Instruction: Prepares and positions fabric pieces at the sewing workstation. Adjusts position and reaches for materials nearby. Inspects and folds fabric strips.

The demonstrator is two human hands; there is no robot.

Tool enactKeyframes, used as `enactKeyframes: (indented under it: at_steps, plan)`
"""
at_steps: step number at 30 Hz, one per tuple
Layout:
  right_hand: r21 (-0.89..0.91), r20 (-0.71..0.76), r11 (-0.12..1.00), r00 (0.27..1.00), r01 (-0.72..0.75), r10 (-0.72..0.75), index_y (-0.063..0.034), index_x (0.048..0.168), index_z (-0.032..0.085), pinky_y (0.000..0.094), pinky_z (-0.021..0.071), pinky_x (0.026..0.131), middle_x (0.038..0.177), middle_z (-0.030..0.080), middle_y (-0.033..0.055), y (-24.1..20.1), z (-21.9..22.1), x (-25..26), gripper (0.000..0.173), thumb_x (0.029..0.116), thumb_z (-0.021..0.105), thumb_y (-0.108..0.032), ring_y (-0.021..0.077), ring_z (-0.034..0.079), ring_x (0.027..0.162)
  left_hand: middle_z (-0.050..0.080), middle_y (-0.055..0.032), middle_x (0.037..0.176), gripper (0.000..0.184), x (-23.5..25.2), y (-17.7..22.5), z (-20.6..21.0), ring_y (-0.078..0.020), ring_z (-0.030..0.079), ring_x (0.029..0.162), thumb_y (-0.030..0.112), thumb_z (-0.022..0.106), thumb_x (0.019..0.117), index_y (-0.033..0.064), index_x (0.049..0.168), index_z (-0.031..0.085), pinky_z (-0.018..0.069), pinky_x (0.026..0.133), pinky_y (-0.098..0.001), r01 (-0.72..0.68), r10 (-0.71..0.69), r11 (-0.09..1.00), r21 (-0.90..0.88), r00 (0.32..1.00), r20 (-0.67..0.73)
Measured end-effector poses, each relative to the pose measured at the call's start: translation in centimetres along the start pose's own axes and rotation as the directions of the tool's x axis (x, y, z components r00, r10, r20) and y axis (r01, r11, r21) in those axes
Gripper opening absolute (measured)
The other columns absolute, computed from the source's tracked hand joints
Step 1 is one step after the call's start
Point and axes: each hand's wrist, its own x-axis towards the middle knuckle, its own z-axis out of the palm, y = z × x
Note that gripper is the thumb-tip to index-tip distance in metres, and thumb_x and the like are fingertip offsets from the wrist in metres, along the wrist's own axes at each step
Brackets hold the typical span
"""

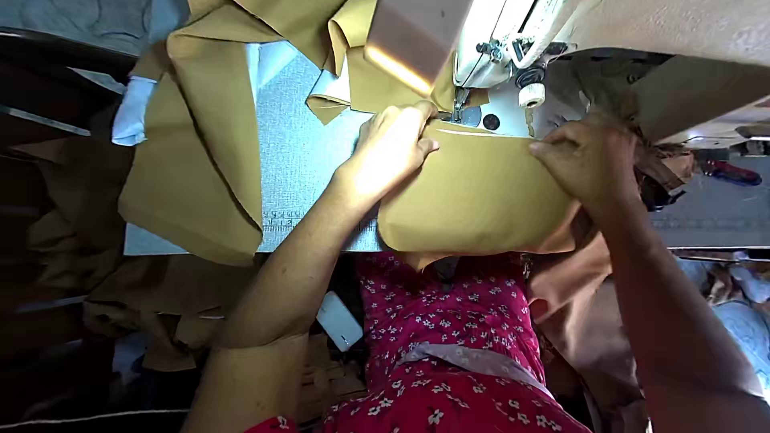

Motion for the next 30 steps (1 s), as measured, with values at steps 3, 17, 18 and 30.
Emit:
enactKeyframes:
  at_steps: [3, 17, 18, 30]
  plan:
    - [0.044, -0.121, 0.994, 0.988, 0.103, -0.097, -0.0017, 0.097, 0.074, 0.0681, 0.0366, 0.094, 0.120, 0.064, 0.0258, 0.5, 3.0, -0.6, 0.036, 0.0934, 0.068, -0.037, 0.0495, 0.055, 0.117, 0.067, -0.0246, 0.125, 0.048, -1.1, -1.0, 1.4, -0.0463, 0.065, 0.115, 0.026, 0.061, 0.1034, 0.0070, 0.147, 0.054, 0.0467, 0.095, -0.0681, 0.014, -0.015, 0.999, 0.028, 1.000, 0.017]
    - [0.073, -0.481, 0.861, 0.774, 0.503, -0.412, -0.0117, 0.087, 0.078, 0.0614, 0.0360, 0.110, 0.097, 0.078, 0.0055, 0.7, 6.5, -2.7, 0.009, 0.0892, 0.069, -0.011, 0.0334, 0.067, 0.114, 0.061, -0.0280, 0.115, 0.041, -5.5, -1.7, 2.3, -0.0522, 0.057, 0.105, 0.033, 0.067, 0.0966, 0.0030, 0.125, 0.069, 0.0418, 0.083, -0.0688, -0.131, 0.164, 0.977, 0.168, 0.966, -0.201]
    - [0.069, -0.493, 0.849, 0.758, 0.524, -0.428, -0.0113, 0.088, 0.078, 0.0602, 0.0363, 0.109, 0.094, 0.078, 0.0058, 0.6, 6.5, -2.8, 0.011, 0.0897, 0.068, -0.009, 0.0322, 0.068, 0.111, 0.061, -0.0281, 0.123, 0.046, -5.1, -1.5, 2.5, -0.0524, 0.055, 0.113, 0.036, 0.065, 0.0962, 0.0027, 0.128, 0.067, 0.0392, 0.089, -0.0693, -0.187, 0.217, 0.969, 0.164, 0.956, -0.196]
    - [0.148, -0.463, 0.849, 0.794, 0.508, -0.394, -0.0135, 0.088, 0.079, 0.0502, 0.0391, 0.096, 0.086, 0.074, 0.0039, 0.7, 6.9, -2.5, 0.009, 0.0905, 0.072, -0.019, 0.0275, 0.066, 0.099, 0.073, 0.0005, 0.089, 0.037, -6.5, -5.5, -1.7, -0.0119, 0.069, 0.078, 0.020, 0.078, 0.0811, 0.0115, 0.117, 0.073, 0.0581, 0.071, -0.0368, -0.028, 0.037, 0.981, -0.190, 0.998, 0.043]
